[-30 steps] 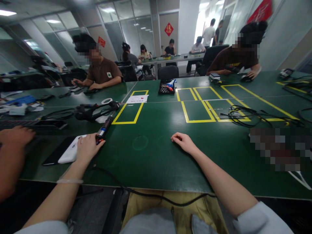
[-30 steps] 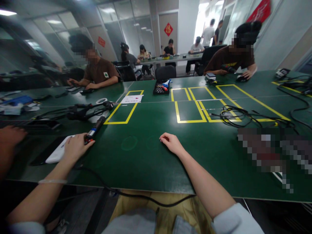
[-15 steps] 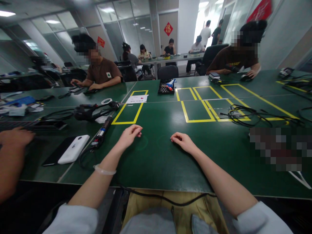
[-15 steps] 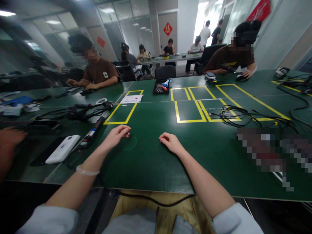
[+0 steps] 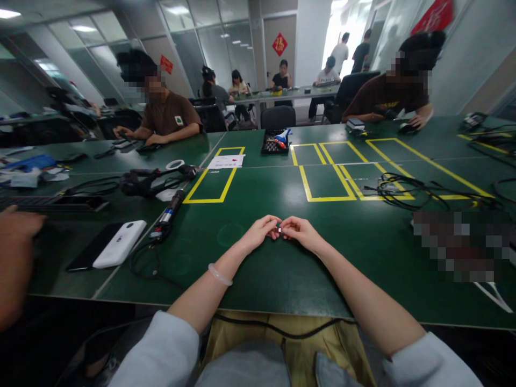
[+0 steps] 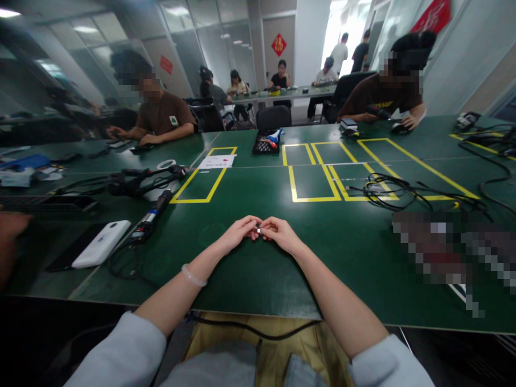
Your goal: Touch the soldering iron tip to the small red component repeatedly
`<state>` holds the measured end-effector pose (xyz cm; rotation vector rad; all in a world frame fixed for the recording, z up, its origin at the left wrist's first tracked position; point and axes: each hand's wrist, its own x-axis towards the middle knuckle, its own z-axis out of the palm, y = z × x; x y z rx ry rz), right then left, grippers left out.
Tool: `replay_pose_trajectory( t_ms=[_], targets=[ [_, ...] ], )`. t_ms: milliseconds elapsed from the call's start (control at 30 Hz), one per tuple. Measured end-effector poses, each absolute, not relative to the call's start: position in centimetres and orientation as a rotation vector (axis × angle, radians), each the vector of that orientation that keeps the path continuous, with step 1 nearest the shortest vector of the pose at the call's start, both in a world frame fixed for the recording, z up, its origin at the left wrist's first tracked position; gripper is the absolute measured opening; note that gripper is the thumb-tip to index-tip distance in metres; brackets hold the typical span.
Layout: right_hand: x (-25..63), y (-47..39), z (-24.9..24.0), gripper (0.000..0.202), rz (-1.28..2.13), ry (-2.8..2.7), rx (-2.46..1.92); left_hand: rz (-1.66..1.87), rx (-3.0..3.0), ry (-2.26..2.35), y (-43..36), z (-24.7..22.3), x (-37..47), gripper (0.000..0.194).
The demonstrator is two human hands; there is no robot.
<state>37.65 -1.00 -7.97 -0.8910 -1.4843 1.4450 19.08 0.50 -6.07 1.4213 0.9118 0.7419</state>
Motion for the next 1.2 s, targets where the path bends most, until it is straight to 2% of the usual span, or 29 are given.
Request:
replay_pose_trajectory(
  t_ms=[400,633,1033,1200],
  targets=[
    [37.8,-0.9,-8.2,0.023,1.097,-1.696,-1.042,0.765,1.424,0.904,0.4,-6.2,18.8,0.033],
    [37.9,-1.0,-7.9,0.017,1.032,-1.762,-1.056,0.77,1.519,0.89,0.5,-6.5,18.8,0.028],
    [38.1,-0.6,-8.4,0.02,1.083,-1.732,-1.048,0.712,1.425,0.919,0.6,-6.3,17.9,0.045],
    [38.1,-0.6,-8.4,0.023,1.133,-1.698,-1.061,0.534,1.715,1.028,0.8,-3.9,13.4,0.046]
  ],
)
